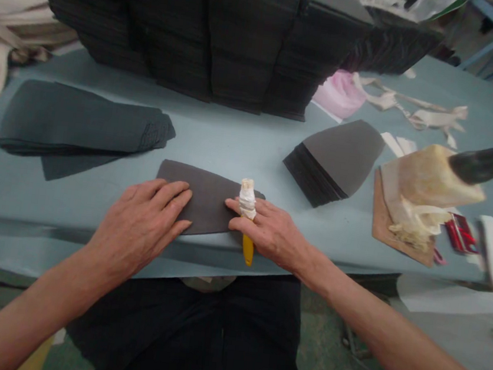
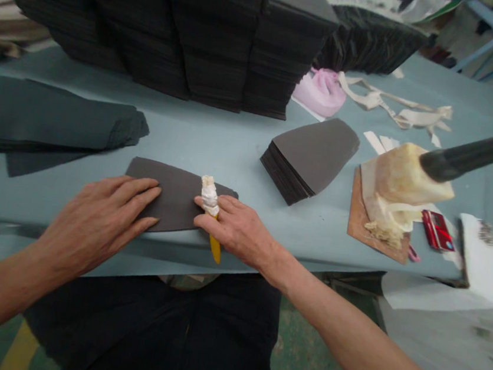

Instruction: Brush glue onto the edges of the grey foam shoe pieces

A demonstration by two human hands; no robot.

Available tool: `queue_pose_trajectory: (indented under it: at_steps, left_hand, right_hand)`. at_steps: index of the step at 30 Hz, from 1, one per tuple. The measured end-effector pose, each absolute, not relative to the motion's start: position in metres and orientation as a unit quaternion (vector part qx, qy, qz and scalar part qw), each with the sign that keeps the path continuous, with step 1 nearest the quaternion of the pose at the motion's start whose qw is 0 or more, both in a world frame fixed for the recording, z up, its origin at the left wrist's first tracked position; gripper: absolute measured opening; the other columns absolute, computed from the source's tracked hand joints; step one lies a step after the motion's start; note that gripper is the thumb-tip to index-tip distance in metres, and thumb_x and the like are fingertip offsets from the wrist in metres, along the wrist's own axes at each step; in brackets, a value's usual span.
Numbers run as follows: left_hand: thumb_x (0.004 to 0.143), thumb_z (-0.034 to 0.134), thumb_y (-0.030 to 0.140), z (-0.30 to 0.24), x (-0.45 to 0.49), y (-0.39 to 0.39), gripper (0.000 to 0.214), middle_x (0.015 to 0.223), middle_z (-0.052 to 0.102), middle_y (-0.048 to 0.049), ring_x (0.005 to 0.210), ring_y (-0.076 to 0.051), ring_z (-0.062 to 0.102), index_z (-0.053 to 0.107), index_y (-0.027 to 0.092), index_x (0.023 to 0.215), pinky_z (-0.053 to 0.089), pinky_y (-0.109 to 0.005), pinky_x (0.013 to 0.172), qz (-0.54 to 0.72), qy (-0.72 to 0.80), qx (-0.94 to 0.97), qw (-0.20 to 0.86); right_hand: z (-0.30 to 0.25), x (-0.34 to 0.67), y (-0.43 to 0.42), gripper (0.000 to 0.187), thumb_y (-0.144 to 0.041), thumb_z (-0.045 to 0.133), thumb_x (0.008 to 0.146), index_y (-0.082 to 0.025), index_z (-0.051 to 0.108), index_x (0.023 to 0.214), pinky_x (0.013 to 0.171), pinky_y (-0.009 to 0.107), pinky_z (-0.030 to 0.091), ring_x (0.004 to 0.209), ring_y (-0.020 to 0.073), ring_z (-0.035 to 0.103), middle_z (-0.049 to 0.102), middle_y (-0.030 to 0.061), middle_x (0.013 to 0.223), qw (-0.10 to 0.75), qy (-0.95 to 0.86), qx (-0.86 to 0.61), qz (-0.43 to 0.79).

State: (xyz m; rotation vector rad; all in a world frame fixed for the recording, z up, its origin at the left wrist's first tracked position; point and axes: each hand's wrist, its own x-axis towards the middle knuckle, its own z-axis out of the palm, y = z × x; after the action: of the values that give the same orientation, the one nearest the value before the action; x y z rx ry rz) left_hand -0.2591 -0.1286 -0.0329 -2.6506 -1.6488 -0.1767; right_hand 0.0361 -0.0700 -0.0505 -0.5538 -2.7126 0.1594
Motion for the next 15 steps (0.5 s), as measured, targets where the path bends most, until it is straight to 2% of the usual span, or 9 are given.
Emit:
queue_pose_trajectory:
  at_steps: [5, 9, 15]
  left_hand:
    - [0.110, 0.037, 0.036, -0.037, -0.263, -0.126, 0.052, 0.158, 0.059, -0.0254, 0.145, -0.044, 0.058, 0.057, 0.007, 0.149, 0.053, -0.062, 0.115, -0.049, -0.491, -0.869, 0.036]
    - [0.112, 0.031, 0.044, -0.041, -0.269, -0.120, 0.063, 0.161, 0.053, -0.0305, 0.150, -0.046, 0.053, 0.052, 0.001, 0.152, 0.052, -0.063, 0.118, -0.054, -0.471, -0.878, 0.058]
    - [0.111, 0.034, 0.052, -0.043, -0.277, -0.117, 0.071, 0.167, 0.044, -0.0335, 0.157, -0.047, 0.043, 0.043, 0.000, 0.159, 0.048, -0.063, 0.122, -0.048, -0.483, -0.874, 0.036]
  right_hand:
    - [-0.051, 0.035, -0.069, 0.026, -0.003, 0.054, 0.102, -0.019, 0.068, 0.118, 0.106, 0.052, 0.065, 0.133, 0.0320, 0.072, 0.067, 0.0221, 0.152, 0.173, -0.955, -0.226, 0.088]
    - [-0.053, 0.034, -0.072, 0.025, -0.002, 0.053, 0.100, -0.017, 0.067, 0.115, 0.105, 0.054, 0.065, 0.132, 0.0347, 0.072, 0.064, 0.0271, 0.154, 0.176, -0.951, -0.240, 0.080]
    - [-0.056, 0.033, -0.075, 0.029, 0.000, 0.054, 0.096, -0.022, 0.065, 0.112, 0.109, 0.054, 0.064, 0.136, 0.0329, 0.070, 0.063, 0.0222, 0.157, 0.168, -0.945, -0.273, 0.067]
